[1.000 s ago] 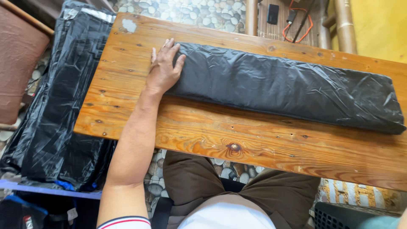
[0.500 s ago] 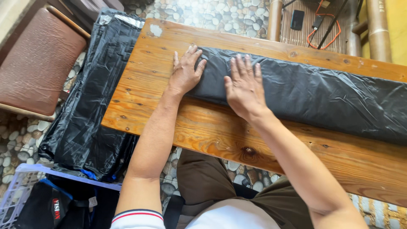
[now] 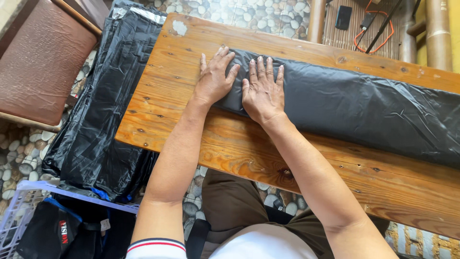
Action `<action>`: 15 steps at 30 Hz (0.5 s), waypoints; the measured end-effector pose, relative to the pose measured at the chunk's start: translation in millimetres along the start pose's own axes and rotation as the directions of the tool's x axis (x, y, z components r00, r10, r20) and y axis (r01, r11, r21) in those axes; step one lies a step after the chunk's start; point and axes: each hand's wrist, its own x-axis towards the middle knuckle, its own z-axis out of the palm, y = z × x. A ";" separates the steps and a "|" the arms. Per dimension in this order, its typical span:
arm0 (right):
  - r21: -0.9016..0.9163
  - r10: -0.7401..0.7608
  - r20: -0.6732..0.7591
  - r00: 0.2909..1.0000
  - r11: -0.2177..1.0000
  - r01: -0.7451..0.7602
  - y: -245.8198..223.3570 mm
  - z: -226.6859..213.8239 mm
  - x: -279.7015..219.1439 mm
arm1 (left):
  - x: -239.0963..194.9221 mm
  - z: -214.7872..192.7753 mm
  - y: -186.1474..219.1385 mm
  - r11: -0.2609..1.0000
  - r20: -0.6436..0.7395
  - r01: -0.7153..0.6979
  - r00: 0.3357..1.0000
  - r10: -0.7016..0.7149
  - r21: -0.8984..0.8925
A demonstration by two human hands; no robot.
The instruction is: The person folds a large black plastic bag on a wooden table, using a feather duster to smooth the surface. They roll the bag into a compact cylinder, fold it into a smaller square, and place it into a black drawstring bag.
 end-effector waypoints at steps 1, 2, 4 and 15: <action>-0.005 0.004 0.005 1.000 1.000 -0.004 0.4 -0.2 0.7 | 0.6 -0.8 0.7 1.000 -0.004 0.003 1.000 -0.003 -0.014; -0.008 0.009 0.012 1.000 1.000 -0.009 0.5 0.5 0.6 | 0.3 -1.3 1.0 1.000 -0.006 0.005 1.000 -0.006 -0.027; -0.007 0.005 0.009 1.000 1.000 -0.005 0.0 1.1 -0.3 | -0.8 -9.5 -1.9 0.999 -0.030 0.010 0.999 -0.012 -0.037; 0.034 0.001 0.002 1.000 0.999 -0.001 -0.2 -1.0 -3.4 | -81.8 -91.4 31.2 0.900 0.023 0.399 0.912 -0.409 0.176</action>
